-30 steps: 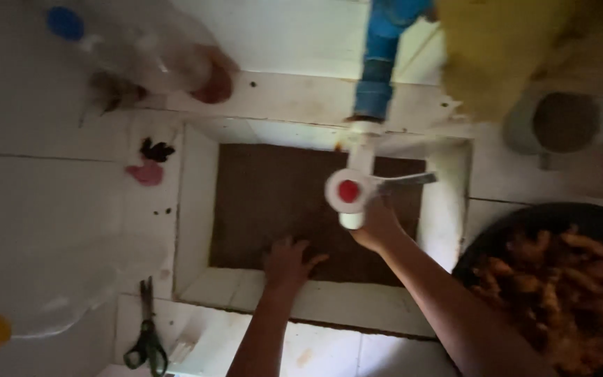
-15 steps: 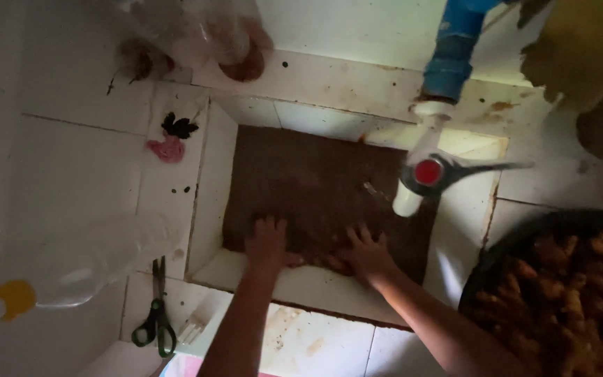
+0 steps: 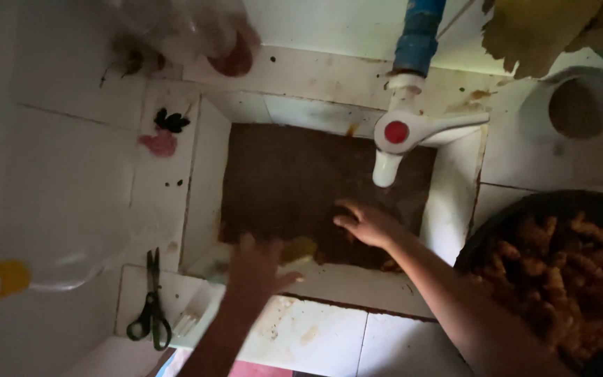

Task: Washing and scrubbing turmeric roots in a sink using hands and a brush

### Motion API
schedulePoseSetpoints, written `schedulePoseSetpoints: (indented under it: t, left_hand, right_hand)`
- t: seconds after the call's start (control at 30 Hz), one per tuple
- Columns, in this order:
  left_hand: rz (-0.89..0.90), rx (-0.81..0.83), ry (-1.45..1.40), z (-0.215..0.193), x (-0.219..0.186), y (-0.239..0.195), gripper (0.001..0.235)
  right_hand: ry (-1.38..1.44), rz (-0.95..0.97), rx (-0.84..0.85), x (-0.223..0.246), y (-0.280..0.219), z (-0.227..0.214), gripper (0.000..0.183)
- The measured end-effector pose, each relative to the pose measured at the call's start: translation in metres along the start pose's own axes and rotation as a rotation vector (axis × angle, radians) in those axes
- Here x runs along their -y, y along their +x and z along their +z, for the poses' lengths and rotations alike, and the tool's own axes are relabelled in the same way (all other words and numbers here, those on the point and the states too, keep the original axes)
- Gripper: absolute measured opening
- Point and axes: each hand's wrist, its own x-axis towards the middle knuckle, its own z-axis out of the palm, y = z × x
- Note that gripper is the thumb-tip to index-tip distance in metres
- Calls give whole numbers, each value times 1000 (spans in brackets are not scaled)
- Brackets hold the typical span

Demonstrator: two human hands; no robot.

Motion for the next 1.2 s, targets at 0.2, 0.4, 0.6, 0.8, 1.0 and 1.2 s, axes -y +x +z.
schedulePoseSetpoints:
  t: [0.2,0.4,0.6,0.8,1.0,1.2]
  left_hand:
    - [393,-515,-257,58,-40,-67,57]
    - [305,-651,-148,104,-41,-64,115]
    - [3,-628,-408,65,47,80,66]
    - [-294,-373,-778,-29,72,187,82]
    - [-514,-219,-796,-33,6,225,79]
    - [-162,-1,-579,-17,-26,194,60]
  right_hand:
    - [-293,-111,-226,-20,18,-21,29]
    - [-678,465,-213,-103,6,54,35]
    - [-473,81,92,-81,46,38,47]
    - [-641,-479,-822,-1,87,-58,32]
    - [-570,-54,-350,34,125,-45,66]
    - [-876,-88,-51,37,136,-16,66]
